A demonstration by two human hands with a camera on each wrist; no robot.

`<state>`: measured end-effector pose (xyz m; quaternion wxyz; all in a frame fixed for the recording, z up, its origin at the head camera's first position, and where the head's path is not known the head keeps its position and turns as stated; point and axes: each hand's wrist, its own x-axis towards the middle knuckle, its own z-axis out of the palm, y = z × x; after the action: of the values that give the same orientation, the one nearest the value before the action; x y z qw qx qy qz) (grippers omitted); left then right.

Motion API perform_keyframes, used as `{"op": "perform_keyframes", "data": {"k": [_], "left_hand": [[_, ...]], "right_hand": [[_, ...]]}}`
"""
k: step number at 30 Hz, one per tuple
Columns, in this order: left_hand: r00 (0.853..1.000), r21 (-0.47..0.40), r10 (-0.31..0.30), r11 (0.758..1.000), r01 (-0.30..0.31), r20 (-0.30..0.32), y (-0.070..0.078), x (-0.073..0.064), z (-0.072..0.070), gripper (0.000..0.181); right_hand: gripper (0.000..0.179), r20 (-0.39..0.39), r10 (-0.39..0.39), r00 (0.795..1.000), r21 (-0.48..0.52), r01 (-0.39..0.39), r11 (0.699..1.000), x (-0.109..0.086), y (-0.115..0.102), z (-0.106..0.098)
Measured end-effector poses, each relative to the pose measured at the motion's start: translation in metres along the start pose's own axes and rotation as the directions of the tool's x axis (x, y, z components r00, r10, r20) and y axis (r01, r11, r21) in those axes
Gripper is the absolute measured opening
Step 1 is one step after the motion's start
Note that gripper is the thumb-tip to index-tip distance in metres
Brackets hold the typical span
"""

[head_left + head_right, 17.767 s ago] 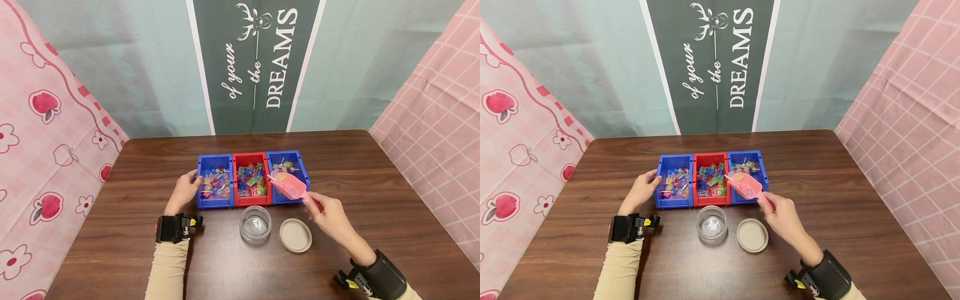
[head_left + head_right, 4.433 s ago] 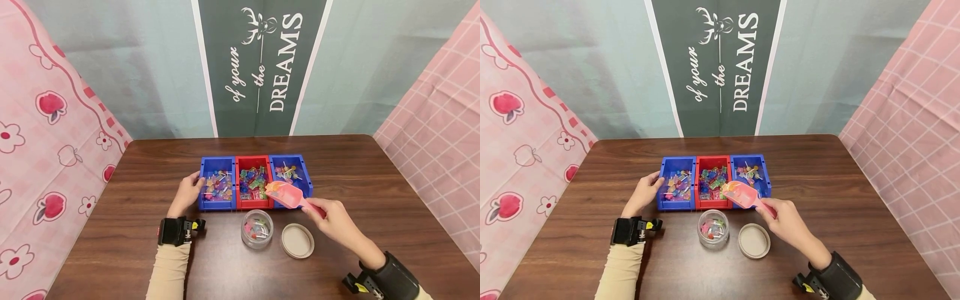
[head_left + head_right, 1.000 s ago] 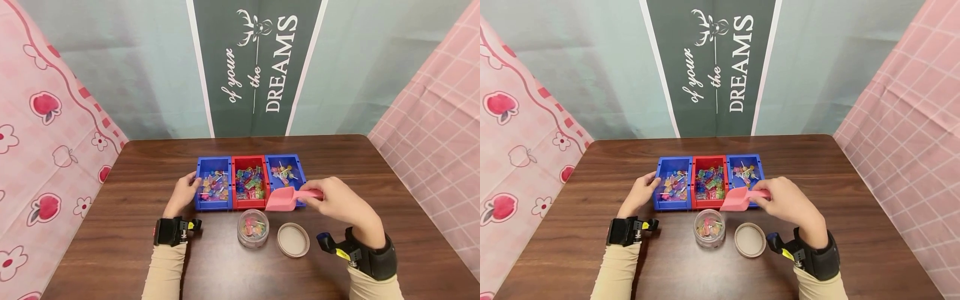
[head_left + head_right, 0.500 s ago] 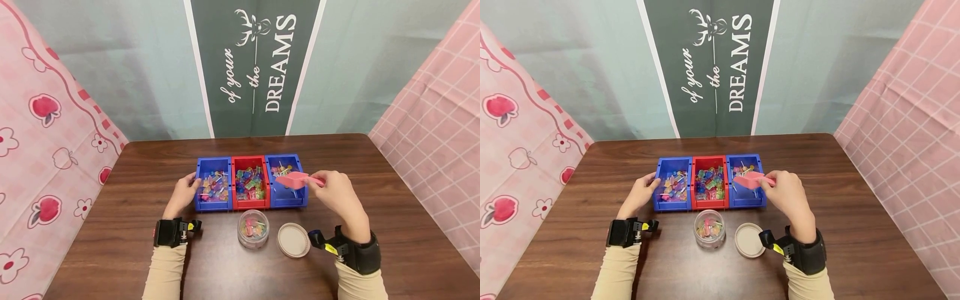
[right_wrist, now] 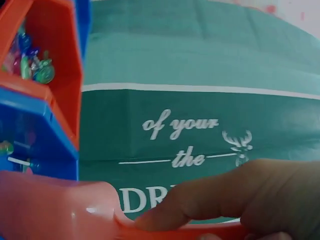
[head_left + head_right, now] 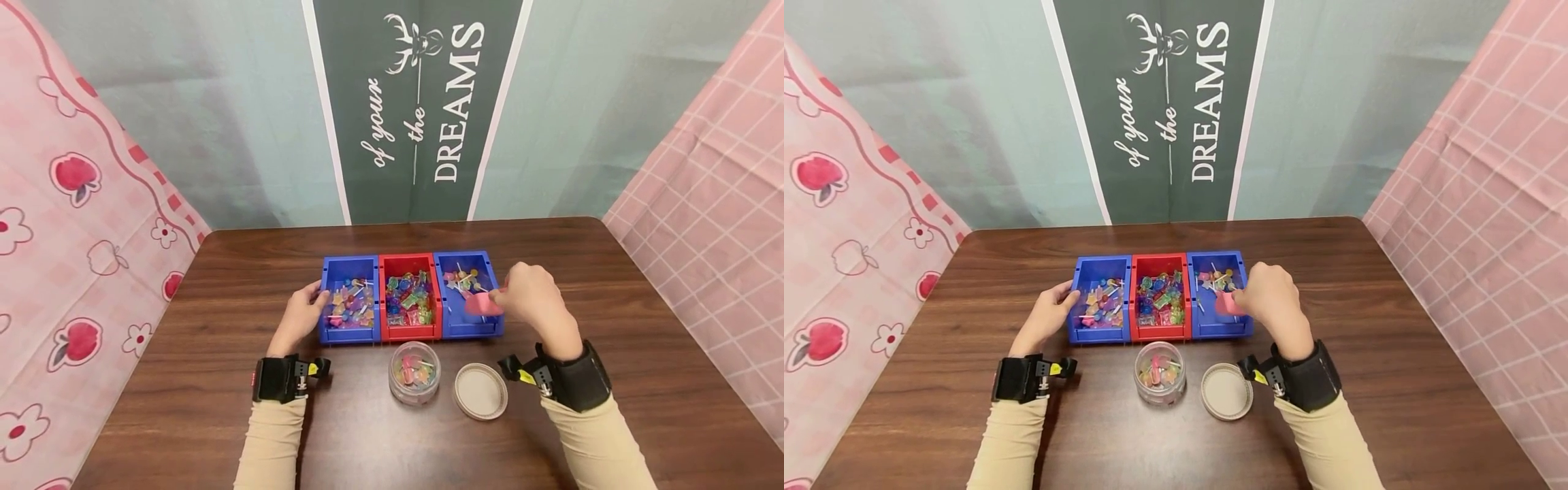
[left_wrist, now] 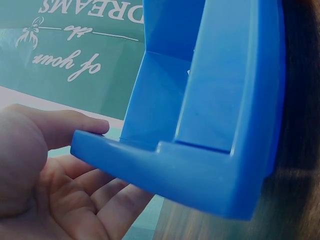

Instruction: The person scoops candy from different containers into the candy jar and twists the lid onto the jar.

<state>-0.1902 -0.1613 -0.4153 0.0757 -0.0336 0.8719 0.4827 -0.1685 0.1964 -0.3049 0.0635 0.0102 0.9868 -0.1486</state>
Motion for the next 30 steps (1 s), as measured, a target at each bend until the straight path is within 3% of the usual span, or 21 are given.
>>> {"op": "perform_keyframes", "data": {"k": [3,6,17,25,30], "left_hand": [[1.000,-0.002,-0.005,1.000,0.005,0.003,0.000,0.000,0.001,0.049],[1.000,-0.004,-0.005,1.000,0.005,0.000,0.000,0.000,0.001,0.049],[1.000,-0.007,0.008,1.000,-0.008,-0.003,0.000,0.000,0.000,0.049],[1.000,0.004,0.028,1.000,-0.028,-0.013,0.001,0.000,0.003,0.047],[0.999,-0.003,0.030,1.000,-0.030,-0.022,0.000,0.001,0.003,0.047]], "right_hand": [[0.034,0.080,0.044,0.996,-0.046,-0.040,0.998,0.009,-0.004,-0.002],[0.036,0.143,0.068,0.987,-0.079,-0.057,0.995,0.016,-0.009,-0.004],[0.040,0.219,0.099,0.971,-0.159,-0.065,0.985,0.029,-0.023,0.002],[0.042,0.195,0.156,0.968,-0.169,-0.124,0.978,0.030,-0.023,0.018],[0.047,0.106,0.143,0.984,-0.142,-0.128,0.982,0.023,-0.020,0.027]]}}
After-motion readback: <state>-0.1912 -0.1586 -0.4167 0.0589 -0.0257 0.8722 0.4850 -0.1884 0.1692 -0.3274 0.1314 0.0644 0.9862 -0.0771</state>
